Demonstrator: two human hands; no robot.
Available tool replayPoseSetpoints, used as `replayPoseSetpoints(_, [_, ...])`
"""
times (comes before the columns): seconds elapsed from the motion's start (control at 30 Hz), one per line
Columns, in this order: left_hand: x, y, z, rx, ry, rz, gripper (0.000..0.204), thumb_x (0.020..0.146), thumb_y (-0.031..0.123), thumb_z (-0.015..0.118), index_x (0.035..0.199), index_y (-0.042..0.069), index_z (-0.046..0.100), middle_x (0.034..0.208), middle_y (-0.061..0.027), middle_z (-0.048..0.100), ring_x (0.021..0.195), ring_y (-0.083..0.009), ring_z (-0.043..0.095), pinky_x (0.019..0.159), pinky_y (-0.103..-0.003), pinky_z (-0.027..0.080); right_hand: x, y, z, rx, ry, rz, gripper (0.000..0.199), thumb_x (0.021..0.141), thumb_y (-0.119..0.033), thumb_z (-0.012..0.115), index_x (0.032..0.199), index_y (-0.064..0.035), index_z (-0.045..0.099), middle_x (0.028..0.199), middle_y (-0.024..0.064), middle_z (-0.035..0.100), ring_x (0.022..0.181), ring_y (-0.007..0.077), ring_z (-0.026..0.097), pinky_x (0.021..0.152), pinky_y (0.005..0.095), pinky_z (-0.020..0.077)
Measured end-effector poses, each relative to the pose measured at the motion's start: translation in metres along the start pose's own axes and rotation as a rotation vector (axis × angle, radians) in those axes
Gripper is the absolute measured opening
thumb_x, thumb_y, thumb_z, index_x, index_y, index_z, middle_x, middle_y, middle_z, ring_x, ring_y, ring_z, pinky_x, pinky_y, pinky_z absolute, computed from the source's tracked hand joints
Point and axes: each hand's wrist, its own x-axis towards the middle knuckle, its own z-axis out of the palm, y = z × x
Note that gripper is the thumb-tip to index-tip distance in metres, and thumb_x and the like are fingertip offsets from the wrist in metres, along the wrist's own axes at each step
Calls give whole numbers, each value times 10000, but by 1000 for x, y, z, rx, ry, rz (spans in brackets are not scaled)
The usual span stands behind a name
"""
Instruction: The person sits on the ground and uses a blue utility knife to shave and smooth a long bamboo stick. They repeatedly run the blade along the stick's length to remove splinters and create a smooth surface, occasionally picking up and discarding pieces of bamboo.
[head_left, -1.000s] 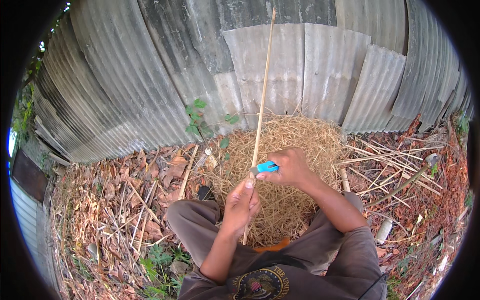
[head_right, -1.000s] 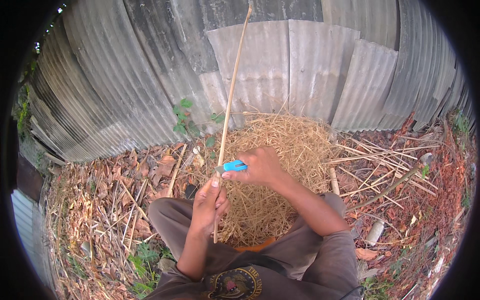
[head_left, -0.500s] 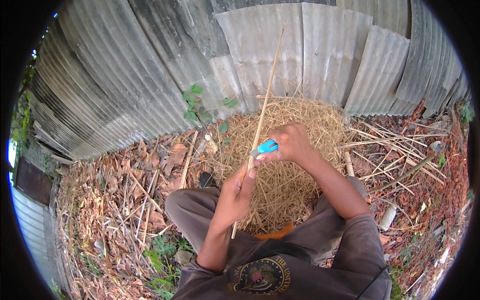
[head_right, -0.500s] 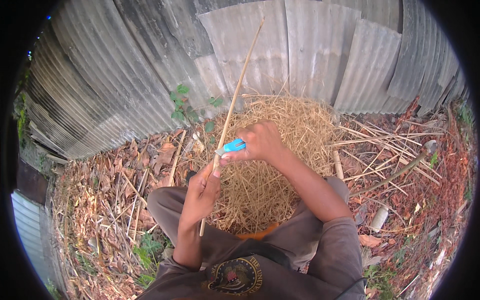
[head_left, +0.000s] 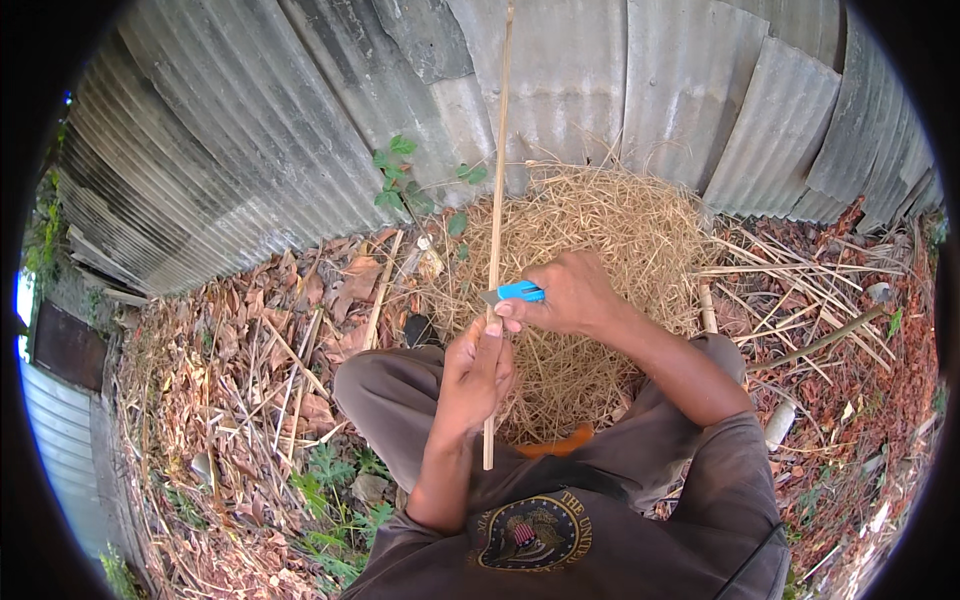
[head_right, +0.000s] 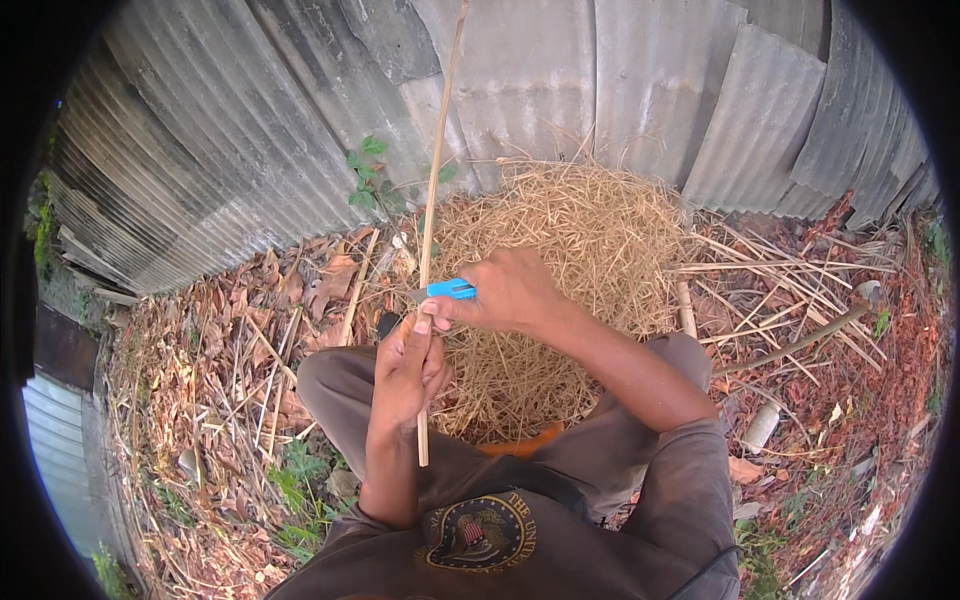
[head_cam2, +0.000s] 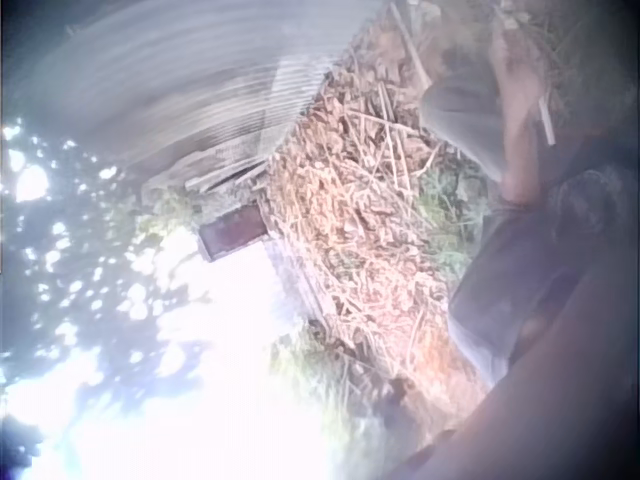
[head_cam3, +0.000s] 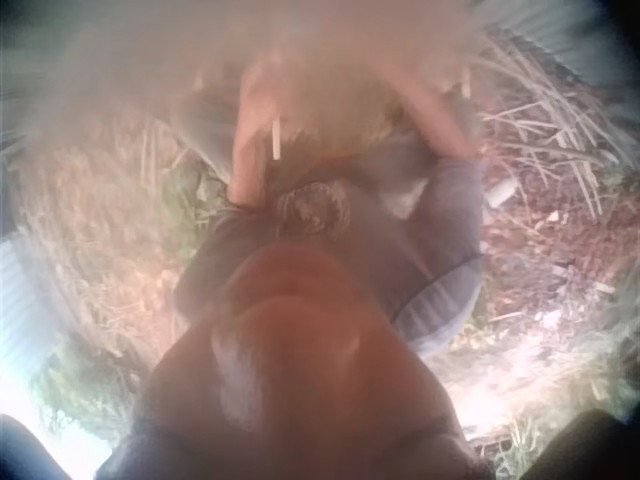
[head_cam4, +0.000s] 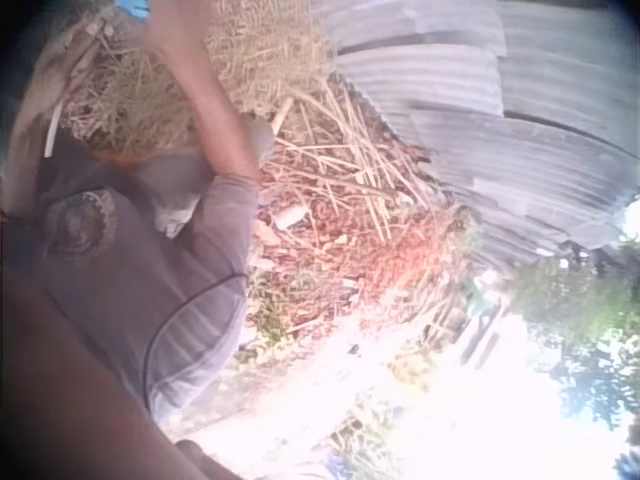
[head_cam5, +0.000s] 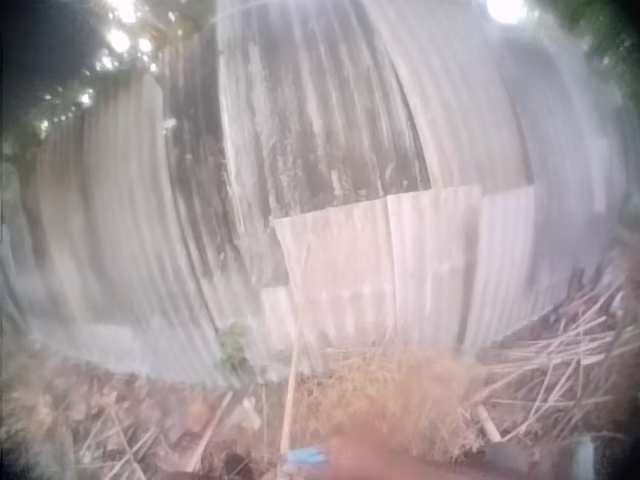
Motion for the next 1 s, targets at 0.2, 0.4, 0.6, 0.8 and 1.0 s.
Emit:
replayPoseSetpoints(0.2, [1, 0, -16, 36, -83, -79, 229, 1038, 257, 380, 948, 69, 476, 557, 53, 326, 413, -32, 259, 387, -211, 233, -5, 0, -4, -78, 2, -56, 695, 735, -771, 536, 539, -106, 580, 439, 80, 515, 416, 271, 562, 413, 387, 417])
replayPoseSetpoints(0.4, [3, 0, -8, 93, -61, -88, 250, 1037, 273, 382, 919, 67, 463, 556, 47, 311, 397, -43, 244, 389, -222, 219, 2, 21, 4, -125, 138, -171, 733, 697, -821, 518, 514, -114, 587, 452, 50, 540, 386, 224, 554, 388, 342, 417])
replayPoseSetpoints(0.6, [-6, -1, -6, 31, -10, -109, 245, 1037, 261, 379, 907, 67, 454, 545, 41, 297, 376, -56, 233, 380, -234, 219, 5, 21, 8, -182, 214, -235, 746, 652, -841, 534, 512, -110, 571, 460, 27, 545, 389, 212, 555, 400, 337, 432])
replayPoseSetpoints(0.8, [-9, 0, -12, -86, -68, -105, 227, 1037, 237, 386, 903, 67, 457, 577, 41, 321, 414, -57, 267, 410, -221, 229, 11, 23, 11, -159, 262, -248, 708, 694, -798, 555, 522, -112, 523, 440, 43, 489, 423, 225, 558, 424, 385, 433])
replayPoseSetpoints(1.0, [-70, 9, -2, -18, -253, -184, 272, 1041, 242, 365, 884, 50, 476, 554, 47, 314, 412, -47, 260, 415, -224, 223, 31, 77, -17, -167, -66, 429, 789, 781, -795, 438, 597, -55, 641, 500, 124, 563, 511, 282, 606, 500, 418, 473])
